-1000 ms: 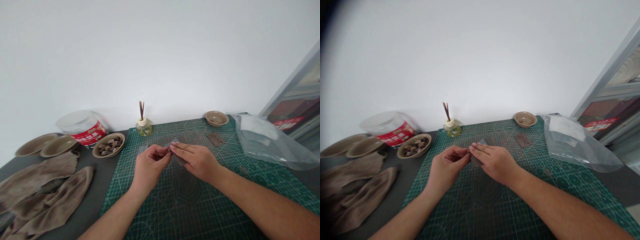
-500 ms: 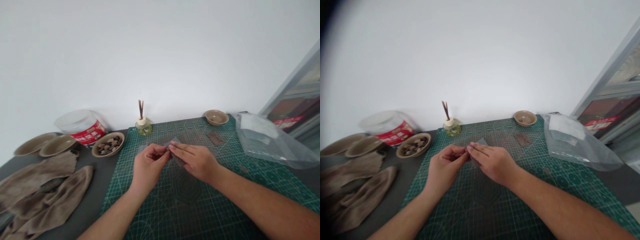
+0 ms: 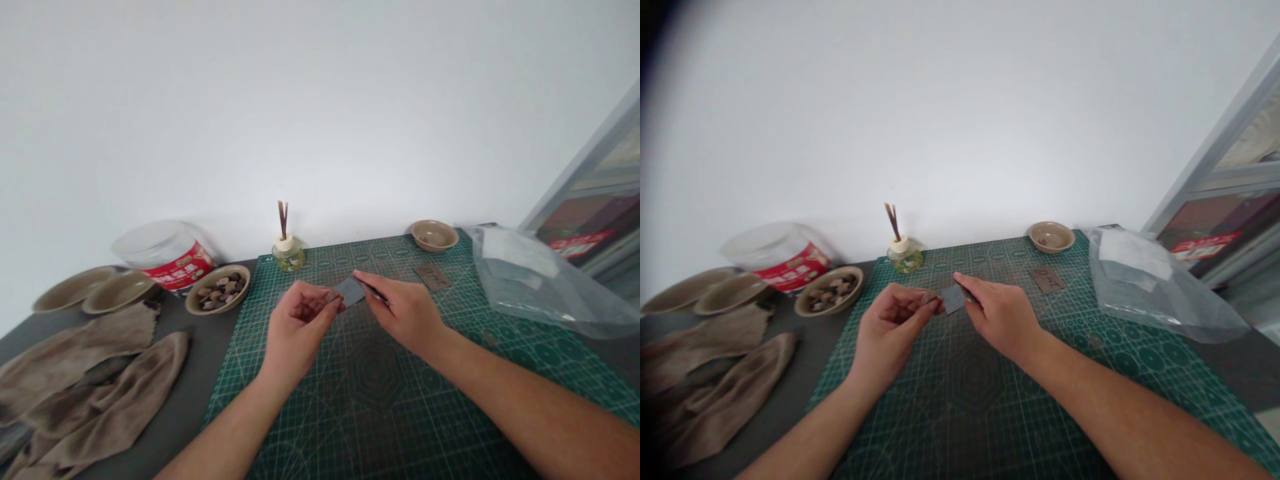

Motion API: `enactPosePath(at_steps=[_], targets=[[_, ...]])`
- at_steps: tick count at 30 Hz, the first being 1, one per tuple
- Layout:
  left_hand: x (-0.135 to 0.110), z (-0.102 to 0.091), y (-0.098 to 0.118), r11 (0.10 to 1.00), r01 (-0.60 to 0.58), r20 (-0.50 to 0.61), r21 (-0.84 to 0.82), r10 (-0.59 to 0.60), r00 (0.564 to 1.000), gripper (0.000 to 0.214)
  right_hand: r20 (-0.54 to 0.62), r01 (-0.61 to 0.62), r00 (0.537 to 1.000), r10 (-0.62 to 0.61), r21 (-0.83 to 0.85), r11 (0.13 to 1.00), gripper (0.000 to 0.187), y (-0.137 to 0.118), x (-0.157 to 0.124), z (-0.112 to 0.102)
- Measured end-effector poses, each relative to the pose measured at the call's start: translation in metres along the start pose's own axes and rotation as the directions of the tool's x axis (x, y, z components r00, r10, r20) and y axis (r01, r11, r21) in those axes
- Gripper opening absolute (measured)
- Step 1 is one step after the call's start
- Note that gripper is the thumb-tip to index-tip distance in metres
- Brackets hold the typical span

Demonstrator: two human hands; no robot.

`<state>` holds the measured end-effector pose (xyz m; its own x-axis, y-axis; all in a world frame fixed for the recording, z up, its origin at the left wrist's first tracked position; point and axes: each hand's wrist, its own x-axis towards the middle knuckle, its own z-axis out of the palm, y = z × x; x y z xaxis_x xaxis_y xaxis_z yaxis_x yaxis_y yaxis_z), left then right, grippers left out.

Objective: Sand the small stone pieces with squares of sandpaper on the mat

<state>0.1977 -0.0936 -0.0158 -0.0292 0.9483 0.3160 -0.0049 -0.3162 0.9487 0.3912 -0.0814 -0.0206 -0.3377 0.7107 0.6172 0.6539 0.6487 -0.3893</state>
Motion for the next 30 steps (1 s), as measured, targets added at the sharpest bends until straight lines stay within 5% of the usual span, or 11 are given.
enactPosePath(at_steps=[8, 22, 30], targets=[[-0.001, -0.005, -0.006, 0.977, -0.051, 0.079, 0.205, 0.036, 0.996, 0.014, 0.042, 0.276, 0.96, -0.277, 0.036, 0.96, 0.046, -0.016, -0.005, 0.001], [0.0, -0.004, -0.008, 0.977, -0.065, 0.056, 0.203, 0.055, 0.997, 0.009, -0.014, 0.218, 0.976, -0.218, 0.077, 0.973, 0.056, -0.012, -0.006, 0.009], [-0.001, -0.002, -0.001, 0.988, -0.142, -0.023, 0.057, 0.143, 0.989, 0.019, 0.122, 0.022, 0.992, -0.031, 0.07, 0.997, 0.044, -0.004, -0.003, 0.013]])
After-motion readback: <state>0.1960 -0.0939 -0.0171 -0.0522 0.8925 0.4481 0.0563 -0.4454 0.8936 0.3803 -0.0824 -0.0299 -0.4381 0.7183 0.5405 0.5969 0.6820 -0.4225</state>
